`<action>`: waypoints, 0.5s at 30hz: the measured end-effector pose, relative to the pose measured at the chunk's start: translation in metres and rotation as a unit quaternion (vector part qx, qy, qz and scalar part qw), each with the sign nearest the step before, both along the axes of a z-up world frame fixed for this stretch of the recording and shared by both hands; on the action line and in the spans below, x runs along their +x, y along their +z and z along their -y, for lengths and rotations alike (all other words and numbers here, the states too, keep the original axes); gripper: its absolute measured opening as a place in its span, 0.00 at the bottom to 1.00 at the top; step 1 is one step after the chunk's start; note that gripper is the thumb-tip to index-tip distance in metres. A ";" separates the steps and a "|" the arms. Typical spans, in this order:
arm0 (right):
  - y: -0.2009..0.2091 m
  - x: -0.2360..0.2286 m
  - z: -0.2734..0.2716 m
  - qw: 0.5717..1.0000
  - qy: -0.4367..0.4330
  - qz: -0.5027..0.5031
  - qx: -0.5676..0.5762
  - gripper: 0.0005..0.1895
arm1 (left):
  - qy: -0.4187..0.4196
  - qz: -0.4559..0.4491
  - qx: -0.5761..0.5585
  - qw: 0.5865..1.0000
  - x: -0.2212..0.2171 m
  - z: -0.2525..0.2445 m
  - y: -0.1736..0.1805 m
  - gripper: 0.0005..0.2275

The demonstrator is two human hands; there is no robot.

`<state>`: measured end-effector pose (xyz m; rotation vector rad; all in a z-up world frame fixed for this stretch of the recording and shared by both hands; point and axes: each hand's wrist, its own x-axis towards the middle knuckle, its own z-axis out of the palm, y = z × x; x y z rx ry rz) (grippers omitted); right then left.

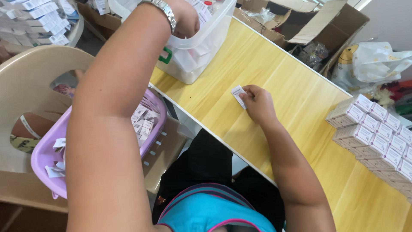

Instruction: The person repeatedly picks small bottles with red caps from a clear bin and places them into small white boxes. The person folds the box flaps to close them and stacks the finished boxes on the table. The person also retrieves empty boxes from a purple basket as needed.

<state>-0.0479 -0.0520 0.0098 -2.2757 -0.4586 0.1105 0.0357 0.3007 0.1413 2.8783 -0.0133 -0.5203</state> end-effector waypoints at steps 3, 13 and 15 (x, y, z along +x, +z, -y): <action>-0.013 0.002 0.003 0.994 0.024 0.103 0.042 0.13 | -0.003 0.011 -0.002 1.000 0.003 0.008 0.000 0.11; -0.013 0.006 0.010 0.998 -0.023 0.017 0.060 0.12 | -0.031 0.060 -0.017 0.998 -0.002 0.033 -0.005 0.10; -0.005 0.000 0.007 0.999 -0.016 0.021 0.020 0.12 | -0.033 0.060 -0.008 0.998 -0.004 0.033 -0.003 0.10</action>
